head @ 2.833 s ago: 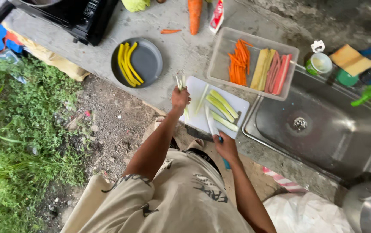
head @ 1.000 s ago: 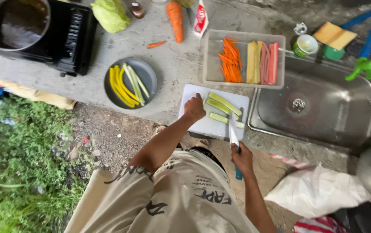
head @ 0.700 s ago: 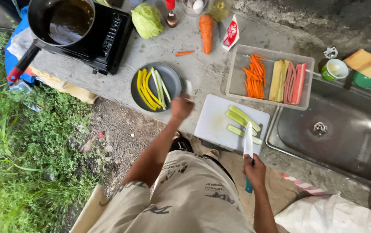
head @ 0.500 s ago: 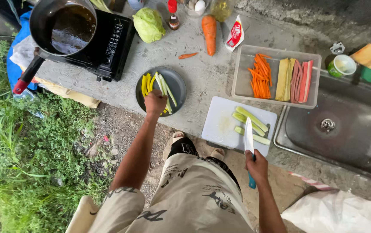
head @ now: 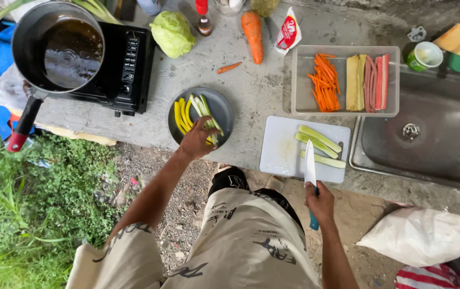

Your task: The person slices a cucumber into long, thin strips on a white cutting board using a knife. The sliced cucumber pieces are then transferred to a grey plate containing yellow vegetable strips.

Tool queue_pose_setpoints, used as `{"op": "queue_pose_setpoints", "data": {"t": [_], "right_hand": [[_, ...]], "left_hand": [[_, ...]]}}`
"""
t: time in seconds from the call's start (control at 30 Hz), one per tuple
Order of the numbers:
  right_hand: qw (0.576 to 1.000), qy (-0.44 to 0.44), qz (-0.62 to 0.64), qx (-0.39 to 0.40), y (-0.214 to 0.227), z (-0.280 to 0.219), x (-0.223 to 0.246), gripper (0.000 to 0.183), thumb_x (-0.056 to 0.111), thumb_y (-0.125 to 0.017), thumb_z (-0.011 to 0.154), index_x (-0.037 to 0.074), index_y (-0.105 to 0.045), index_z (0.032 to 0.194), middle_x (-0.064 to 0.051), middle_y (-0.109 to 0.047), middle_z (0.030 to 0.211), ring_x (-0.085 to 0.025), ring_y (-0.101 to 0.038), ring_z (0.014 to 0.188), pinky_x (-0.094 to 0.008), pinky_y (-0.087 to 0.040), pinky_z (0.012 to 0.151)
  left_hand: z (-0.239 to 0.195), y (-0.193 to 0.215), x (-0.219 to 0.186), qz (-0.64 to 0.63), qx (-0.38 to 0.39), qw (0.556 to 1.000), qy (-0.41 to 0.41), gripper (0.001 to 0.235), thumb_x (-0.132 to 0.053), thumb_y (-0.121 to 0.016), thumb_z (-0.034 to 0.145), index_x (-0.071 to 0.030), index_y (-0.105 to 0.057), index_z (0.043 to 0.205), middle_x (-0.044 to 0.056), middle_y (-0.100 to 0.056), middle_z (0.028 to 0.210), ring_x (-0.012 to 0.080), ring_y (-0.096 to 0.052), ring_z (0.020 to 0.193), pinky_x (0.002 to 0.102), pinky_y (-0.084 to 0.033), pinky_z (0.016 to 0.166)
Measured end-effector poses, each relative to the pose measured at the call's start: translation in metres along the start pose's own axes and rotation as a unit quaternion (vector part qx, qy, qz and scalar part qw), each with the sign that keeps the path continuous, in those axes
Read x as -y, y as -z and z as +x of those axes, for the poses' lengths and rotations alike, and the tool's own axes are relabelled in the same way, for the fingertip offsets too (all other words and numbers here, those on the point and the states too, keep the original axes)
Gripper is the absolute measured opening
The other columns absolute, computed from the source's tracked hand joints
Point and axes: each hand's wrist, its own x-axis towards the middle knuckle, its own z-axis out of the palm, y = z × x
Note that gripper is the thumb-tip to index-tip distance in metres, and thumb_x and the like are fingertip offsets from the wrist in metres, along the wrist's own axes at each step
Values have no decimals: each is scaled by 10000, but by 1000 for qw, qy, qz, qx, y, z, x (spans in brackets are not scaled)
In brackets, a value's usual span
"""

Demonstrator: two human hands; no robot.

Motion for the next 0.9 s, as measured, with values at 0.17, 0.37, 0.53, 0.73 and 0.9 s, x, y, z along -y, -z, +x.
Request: {"op": "queue_pose_setpoints", "data": {"t": [0.17, 0.37, 0.53, 0.73, 0.9], "right_hand": [[999, -26, 48, 3, 4, -7, -7, 265, 285, -635, 988, 26, -693, 997, -52, -585, 602, -130, -567, 472, -322, -471, 466], [997, -15, 75, -11, 25, -7, -33, 253, 258, -627, 1008, 14, -670, 960, -36, -569, 606, -105, -534, 479, -304, -463, 463], [997, 4, 75, -13, 57, 9, -45, 248, 241, -627, 1011, 11, -658, 924, -36, -558, 587, -104, -513, 471, -306, -448, 457], [998, 62, 8, -28, 117, 26, -61, 246, 263, -623, 1007, 43, -661, 904, -52, -566, 539, -116, -537, 454, -312, -451, 465], [995, 74, 56, -24, 161, 47, -111, 298, 298, -636, 1011, 23, -617, 896, -60, -558, 568, -126, -538, 471, -336, -473, 450]], "left_hand": [[8, -10, 16, 86, -24, 993, -81, 146, -268, -820, 821, -270, -836, 966, 51, -467, 1481, 295, -487, 1325, 447, -425, 1163], [20, -37, 7, 85, -133, 985, -69, 119, -85, -753, 834, -183, -821, 833, 78, -604, 1370, 292, -561, 1248, 425, -510, 1078], [48, -123, -96, -53, -122, 982, -132, 185, -20, -664, 876, -105, -781, 991, 81, -721, 1150, 277, -641, 1168, 377, -553, 993], [97, -245, -265, -2, -57, 958, -280, 351, -85, -722, 822, -79, -707, 1172, 123, -638, 1291, 341, -580, 1240, 476, -485, 1009], [118, -273, -307, 124, 6, 976, -177, 524, -117, -753, 740, -74, -650, 1252, 144, -611, 1311, 313, -597, 1214, 484, -499, 978]]}}
